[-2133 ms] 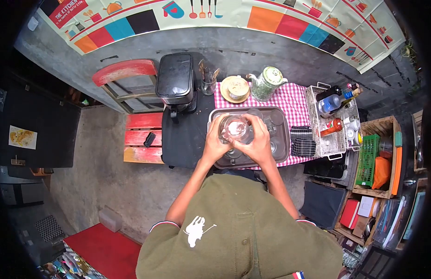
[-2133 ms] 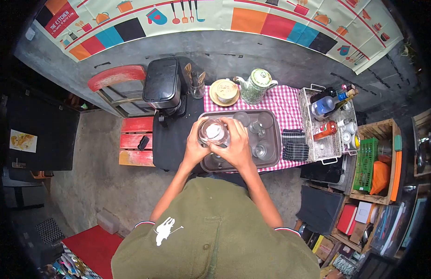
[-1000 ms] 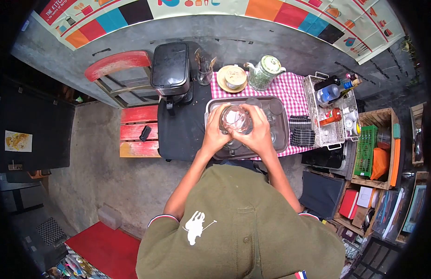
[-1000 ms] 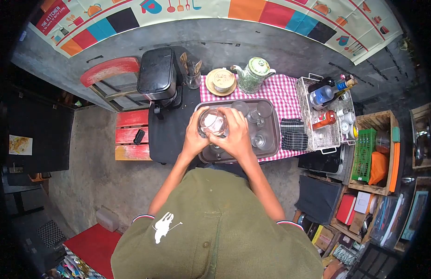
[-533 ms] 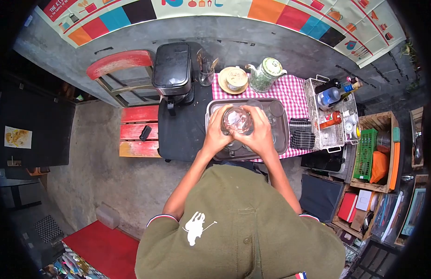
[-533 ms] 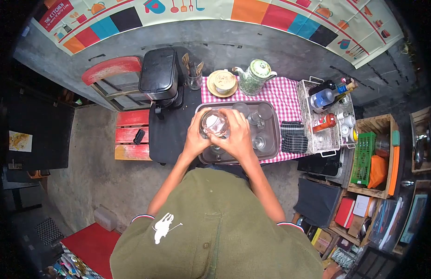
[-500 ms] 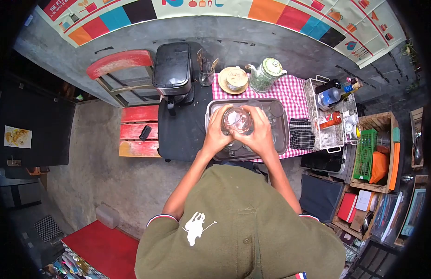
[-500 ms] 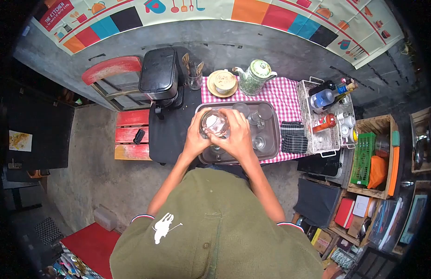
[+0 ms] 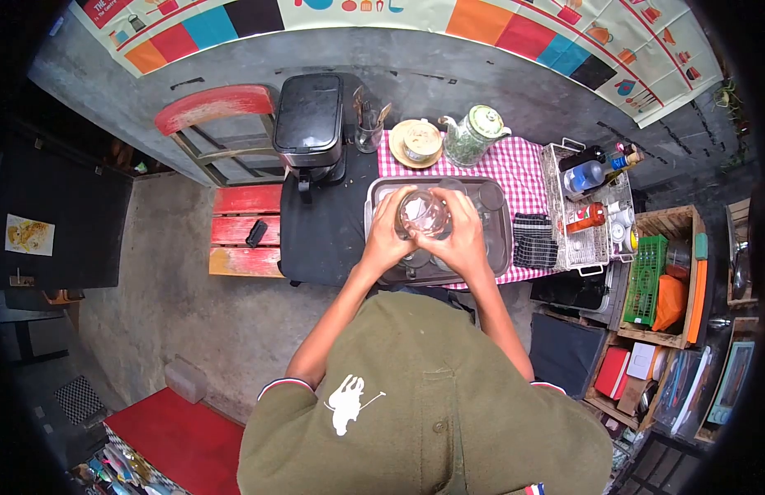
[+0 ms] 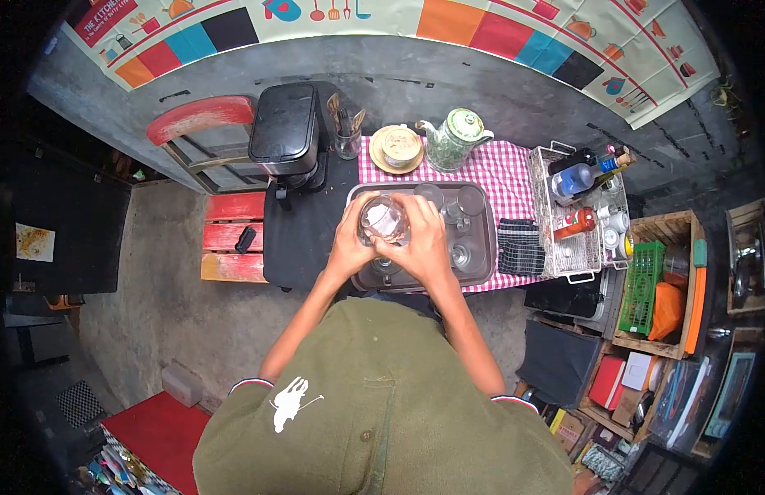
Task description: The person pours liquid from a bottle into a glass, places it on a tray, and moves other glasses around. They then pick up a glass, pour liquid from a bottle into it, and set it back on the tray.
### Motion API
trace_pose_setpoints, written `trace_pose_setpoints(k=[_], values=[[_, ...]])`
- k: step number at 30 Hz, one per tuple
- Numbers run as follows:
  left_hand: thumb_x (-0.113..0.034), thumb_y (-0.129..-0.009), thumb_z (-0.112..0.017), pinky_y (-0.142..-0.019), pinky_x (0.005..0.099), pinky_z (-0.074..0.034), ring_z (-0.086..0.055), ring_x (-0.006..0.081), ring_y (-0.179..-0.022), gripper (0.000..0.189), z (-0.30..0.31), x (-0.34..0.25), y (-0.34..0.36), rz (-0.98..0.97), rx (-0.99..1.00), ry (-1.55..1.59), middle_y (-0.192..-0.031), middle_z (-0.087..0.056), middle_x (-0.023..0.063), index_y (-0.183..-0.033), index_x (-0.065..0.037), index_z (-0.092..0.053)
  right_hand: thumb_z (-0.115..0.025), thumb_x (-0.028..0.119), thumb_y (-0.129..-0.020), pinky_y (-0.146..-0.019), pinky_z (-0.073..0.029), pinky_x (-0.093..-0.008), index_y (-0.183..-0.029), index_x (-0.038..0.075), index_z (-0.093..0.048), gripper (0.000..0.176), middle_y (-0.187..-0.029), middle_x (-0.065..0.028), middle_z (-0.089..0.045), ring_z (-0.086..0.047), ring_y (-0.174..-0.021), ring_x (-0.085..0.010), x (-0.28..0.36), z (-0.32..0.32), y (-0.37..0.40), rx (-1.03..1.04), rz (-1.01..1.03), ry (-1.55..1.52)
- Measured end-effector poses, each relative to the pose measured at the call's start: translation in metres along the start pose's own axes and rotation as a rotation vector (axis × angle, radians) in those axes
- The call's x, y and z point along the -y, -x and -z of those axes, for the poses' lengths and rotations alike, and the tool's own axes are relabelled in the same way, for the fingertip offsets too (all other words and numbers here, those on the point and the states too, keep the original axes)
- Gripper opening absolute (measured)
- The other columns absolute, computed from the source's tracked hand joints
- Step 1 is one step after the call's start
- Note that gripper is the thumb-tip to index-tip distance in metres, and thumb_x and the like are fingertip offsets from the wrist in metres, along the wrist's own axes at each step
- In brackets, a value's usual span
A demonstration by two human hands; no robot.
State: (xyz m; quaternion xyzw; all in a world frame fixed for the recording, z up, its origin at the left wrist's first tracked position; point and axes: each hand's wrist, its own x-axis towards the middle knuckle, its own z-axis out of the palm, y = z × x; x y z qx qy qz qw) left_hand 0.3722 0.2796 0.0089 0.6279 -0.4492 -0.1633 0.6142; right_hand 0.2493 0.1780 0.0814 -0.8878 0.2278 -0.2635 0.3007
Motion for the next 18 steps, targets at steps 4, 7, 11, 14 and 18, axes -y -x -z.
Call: trace_pose_setpoints(k=[4, 7, 11, 14, 18], values=[[-0.015, -0.064, -0.080, -0.106, 0.0449, -0.041, -0.054, 0.0363, -0.124, 0.078, 0.0000, 0.0000, -0.0001, -0.003, 0.002, 0.005, -0.131, -0.058, 0.0158, -0.135, -0.003, -0.051, -0.082, 0.030, -0.062, -0.087, -0.046, -0.0451, -0.117, 0.004, -0.062, 0.064, -0.107, -0.0123, -0.063, -0.059, -0.098, -0.0322, -0.0012, -0.0013, 0.0002, -0.002, -0.003, -0.010], [-0.015, -0.064, -0.080, -0.106, 0.0448, -0.041, -0.054, 0.0363, -0.123, 0.078, -0.0002, -0.0011, -0.0002, 0.002, -0.001, 0.000, -0.131, -0.058, 0.0158, -0.135, -0.003, -0.051, -0.082, 0.030, -0.062, -0.087, -0.046, -0.0451, -0.116, 0.004, -0.062, 0.063, -0.107, -0.0122, -0.063, -0.060, -0.099, -0.0322, -0.0011, -0.0015, -0.0003, 0.002, -0.008, 0.002], [-0.014, -0.064, -0.080, -0.105, 0.0441, -0.042, -0.055, 0.0360, -0.123, 0.078, -0.0023, -0.0002, -0.0010, 0.003, -0.009, -0.003, -0.130, -0.058, 0.0158, -0.135, -0.002, -0.051, -0.082, 0.030, -0.061, -0.087, -0.046, -0.0450, -0.117, 0.005, -0.062, 0.064, -0.108, -0.0119, -0.063, -0.059, -0.101, -0.0321, -0.0030, -0.0018, -0.0011, 0.016, -0.022, -0.004], [-0.014, -0.063, -0.081, -0.105, 0.0433, -0.043, -0.055, 0.0357, -0.122, 0.078, -0.0029, -0.0020, -0.0015, 0.001, -0.014, 0.015, -0.129, -0.059, 0.0159, -0.135, -0.002, -0.051, -0.082, 0.030, -0.061, -0.088, -0.045, -0.0457, -0.118, 0.006, -0.062, 0.065, -0.109, -0.0114, -0.063, -0.059, -0.103, -0.0322, -0.0025, -0.0004, -0.0012, 0.030, -0.041, 0.008], [-0.014, -0.064, -0.082, -0.104, 0.0426, -0.044, -0.056, 0.0347, -0.122, 0.079, -0.0052, -0.0022, -0.0015, 0.019, -0.021, 0.002, -0.128, -0.059, 0.0161, -0.136, -0.003, -0.050, -0.082, 0.033, -0.062, -0.090, -0.043, -0.0472, -0.120, 0.007, -0.061, 0.067, -0.111, -0.0110, -0.062, -0.058, -0.105, -0.0324, -0.0044, 0.0004, -0.0023, 0.039, -0.036, 0.023]])
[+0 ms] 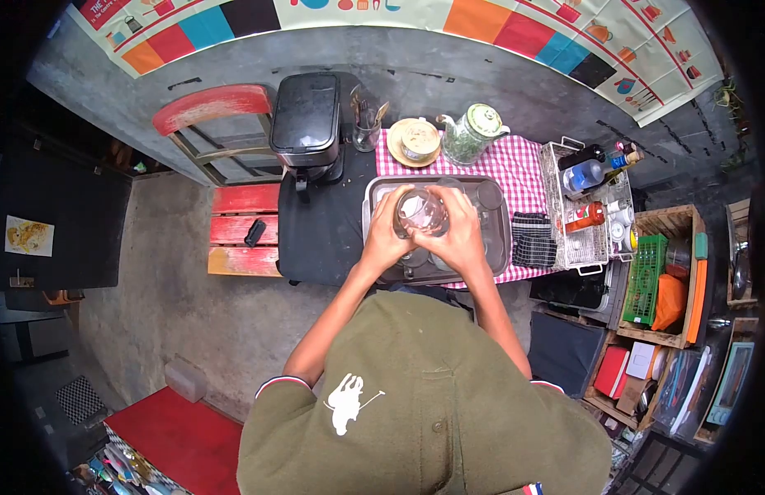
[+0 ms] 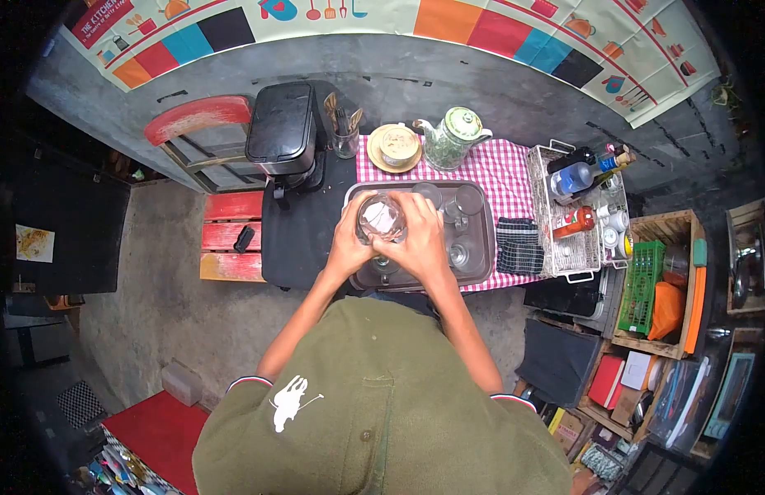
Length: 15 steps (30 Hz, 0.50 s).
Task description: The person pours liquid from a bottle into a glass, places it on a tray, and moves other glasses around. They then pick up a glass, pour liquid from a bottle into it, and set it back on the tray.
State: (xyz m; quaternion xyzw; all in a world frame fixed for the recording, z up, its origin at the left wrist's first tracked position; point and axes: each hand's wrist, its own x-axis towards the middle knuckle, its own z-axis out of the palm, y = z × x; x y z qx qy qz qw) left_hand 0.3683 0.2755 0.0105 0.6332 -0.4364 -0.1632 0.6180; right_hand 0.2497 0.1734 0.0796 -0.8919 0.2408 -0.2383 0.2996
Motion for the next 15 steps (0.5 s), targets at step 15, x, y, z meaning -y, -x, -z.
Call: trace_pose_setpoints(k=[15], values=[[-0.015, -0.062, -0.086, -0.105, 0.0414, -0.044, -0.056, 0.0324, -0.123, 0.087, -0.0016, 0.0022, 0.0003, 0.045, 0.012, 0.045, -0.132, -0.057, 0.0157, -0.139, -0.003, -0.048, -0.083, 0.035, -0.062, -0.089, -0.044, -0.0471, -0.120, 0.008, -0.061, 0.068, -0.112, -0.0104, -0.063, -0.059, -0.106, -0.0324, -0.0008, 0.0018, -0.0015, 0.003, 0.001, -0.004]])
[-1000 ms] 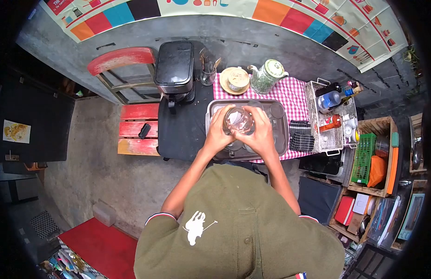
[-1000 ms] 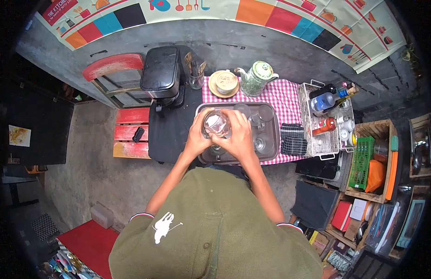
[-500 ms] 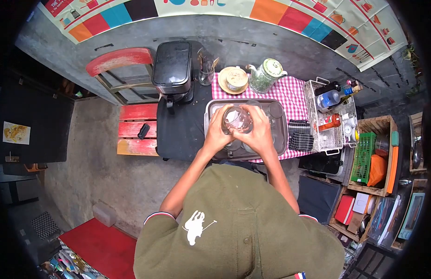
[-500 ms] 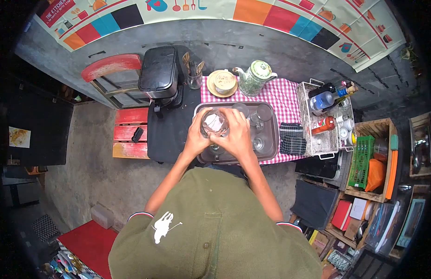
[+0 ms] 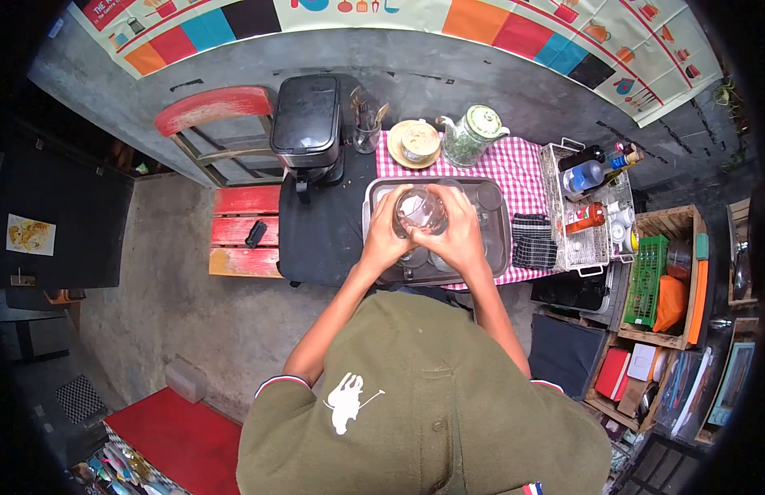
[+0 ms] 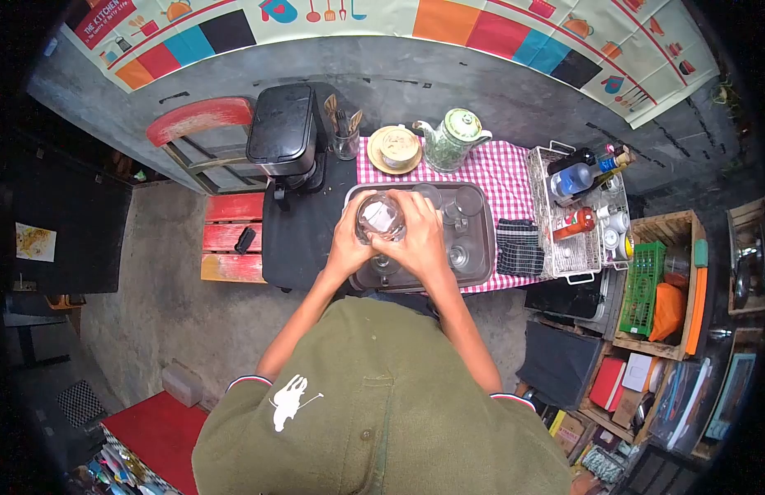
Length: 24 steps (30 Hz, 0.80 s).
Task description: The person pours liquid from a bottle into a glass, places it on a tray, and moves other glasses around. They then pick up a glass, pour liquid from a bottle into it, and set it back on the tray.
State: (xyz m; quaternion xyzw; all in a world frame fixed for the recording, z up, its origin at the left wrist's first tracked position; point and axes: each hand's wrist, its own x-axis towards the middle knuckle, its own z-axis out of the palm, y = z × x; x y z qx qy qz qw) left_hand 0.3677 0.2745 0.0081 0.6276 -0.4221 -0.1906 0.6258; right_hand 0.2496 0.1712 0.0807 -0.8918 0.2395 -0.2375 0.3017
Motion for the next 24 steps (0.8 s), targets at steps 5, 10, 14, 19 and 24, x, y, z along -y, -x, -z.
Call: trace_pose_setpoints(k=[5, 10, 14, 19, 24], values=[[-0.016, -0.061, -0.088, -0.105, 0.0417, -0.044, -0.056, 0.0326, -0.124, 0.089, 0.0000, 0.0007, 0.0006, 0.005, 0.005, 0.010, -0.133, -0.057, 0.0159, -0.139, -0.003, -0.047, -0.083, 0.034, -0.062, -0.089, -0.044, -0.0468, -0.121, 0.008, -0.061, 0.068, -0.112, -0.0106, -0.063, -0.059, -0.106, -0.0324, 0.0013, 0.0014, -0.0005, 0.017, -0.017, -0.002], [-0.016, -0.061, -0.088, -0.104, 0.0418, -0.045, -0.056, 0.0329, -0.123, 0.088, -0.0018, -0.0006, 0.0018, -0.003, -0.005, -0.011, -0.131, -0.058, 0.0162, -0.139, -0.003, -0.047, -0.083, 0.034, -0.061, -0.089, -0.044, -0.0470, -0.121, 0.008, -0.061, 0.069, -0.112, -0.0109, -0.063, -0.059, -0.106, -0.0327, -0.0010, 0.0006, 0.0008, 0.014, -0.014, -0.004], [-0.016, -0.062, -0.088, -0.103, 0.0418, -0.046, -0.057, 0.0334, -0.122, 0.087, -0.0016, -0.0026, 0.0018, -0.012, -0.006, -0.017, -0.130, -0.058, 0.0169, -0.138, -0.003, -0.047, -0.083, 0.034, -0.061, -0.089, -0.044, -0.0473, -0.121, 0.008, -0.061, 0.069, -0.112, -0.0109, -0.063, -0.059, -0.106, -0.0326, -0.0030, 0.0006, 0.0017, 0.016, -0.019, -0.008], [-0.015, -0.061, -0.088, -0.103, 0.0427, -0.046, -0.057, 0.0340, -0.122, 0.088, -0.0038, 0.0011, 0.0027, 0.005, -0.014, -0.018, -0.130, -0.058, 0.0174, -0.138, -0.004, -0.048, -0.083, 0.034, -0.061, -0.089, -0.044, -0.0477, -0.121, 0.008, -0.061, 0.068, -0.110, -0.0109, -0.062, -0.059, -0.106, -0.0326, -0.0029, 0.0010, 0.0010, 0.013, -0.012, 0.002], [-0.016, -0.062, -0.087, -0.104, 0.0431, -0.046, -0.056, 0.0338, -0.123, 0.087, -0.0042, 0.0021, 0.0023, -0.004, -0.014, -0.023, -0.131, -0.058, 0.0178, -0.138, -0.004, -0.048, -0.083, 0.034, -0.061, -0.088, -0.045, -0.0477, -0.119, 0.009, -0.062, 0.066, -0.110, -0.0108, -0.062, -0.059, -0.105, -0.0327, -0.0024, 0.0011, -0.0009, 0.011, -0.003, 0.002]])
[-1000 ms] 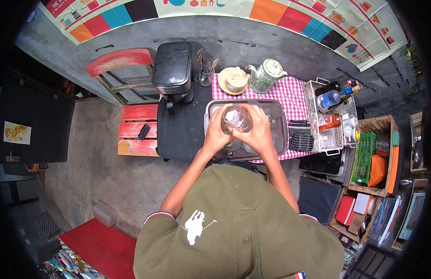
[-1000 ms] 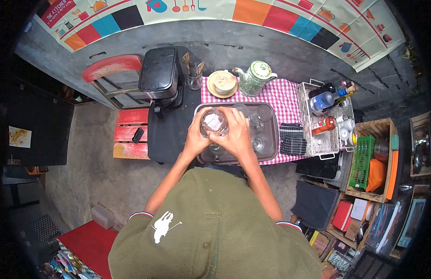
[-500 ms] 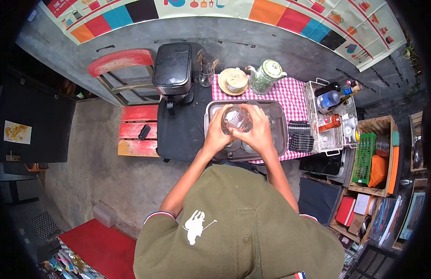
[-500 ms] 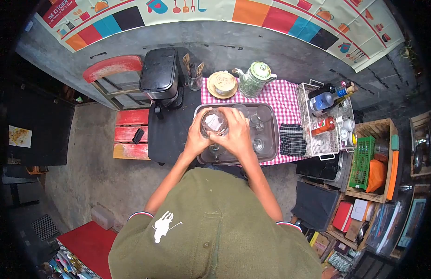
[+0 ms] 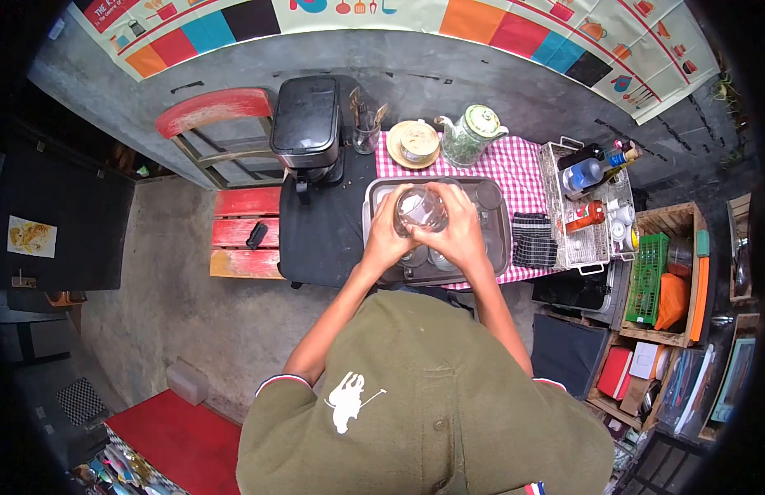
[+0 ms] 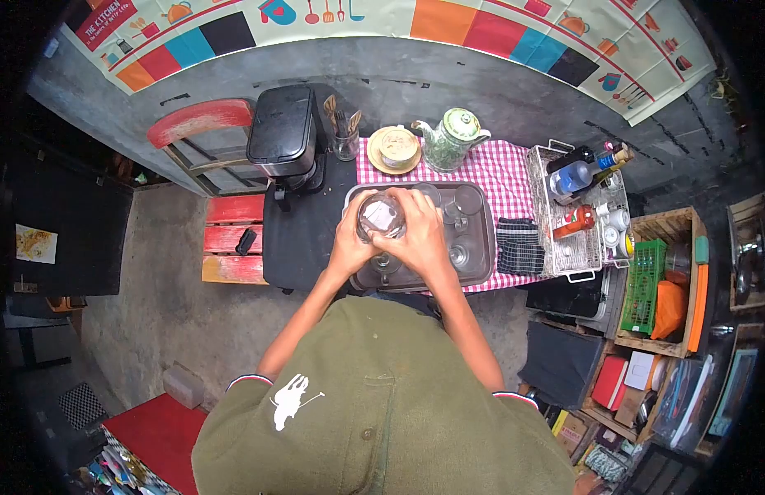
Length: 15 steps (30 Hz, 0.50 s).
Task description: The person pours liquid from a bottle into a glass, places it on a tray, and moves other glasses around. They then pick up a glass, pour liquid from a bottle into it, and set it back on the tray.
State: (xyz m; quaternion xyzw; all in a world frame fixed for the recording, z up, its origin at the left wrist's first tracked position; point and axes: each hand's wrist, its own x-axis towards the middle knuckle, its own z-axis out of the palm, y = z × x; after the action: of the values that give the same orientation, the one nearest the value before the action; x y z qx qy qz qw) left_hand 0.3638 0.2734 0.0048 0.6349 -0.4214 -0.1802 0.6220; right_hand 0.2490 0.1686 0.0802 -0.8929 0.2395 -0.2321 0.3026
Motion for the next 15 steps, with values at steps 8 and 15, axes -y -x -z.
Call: trace_pose_setpoints(k=[8, 15], values=[[-0.015, -0.062, -0.088, -0.105, 0.0423, -0.045, -0.055, 0.0329, -0.125, 0.087, 0.000, -0.004, -0.001, 0.023, 0.005, 0.030, -0.134, -0.057, 0.0172, -0.139, -0.004, -0.048, -0.083, 0.034, -0.061, -0.088, -0.045, -0.0477, -0.119, 0.008, -0.062, 0.067, -0.110, -0.0101, -0.063, -0.059, -0.106, -0.0321, 0.004, 0.003, -0.002, 0.009, -0.009, 0.038], [-0.020, -0.068, -0.083, -0.106, 0.0403, -0.045, -0.057, 0.0287, -0.125, 0.081, 0.001, -0.002, 0.001, 0.013, 0.001, 0.038, -0.133, -0.058, 0.0159, -0.139, -0.005, -0.047, -0.084, 0.025, -0.062, -0.090, -0.047, -0.0448, -0.117, 0.003, -0.062, 0.063, -0.108, -0.0128, -0.065, -0.062, -0.102, -0.0319, 0.011, 0.006, -0.003, 0.014, 0.009, 0.061]])
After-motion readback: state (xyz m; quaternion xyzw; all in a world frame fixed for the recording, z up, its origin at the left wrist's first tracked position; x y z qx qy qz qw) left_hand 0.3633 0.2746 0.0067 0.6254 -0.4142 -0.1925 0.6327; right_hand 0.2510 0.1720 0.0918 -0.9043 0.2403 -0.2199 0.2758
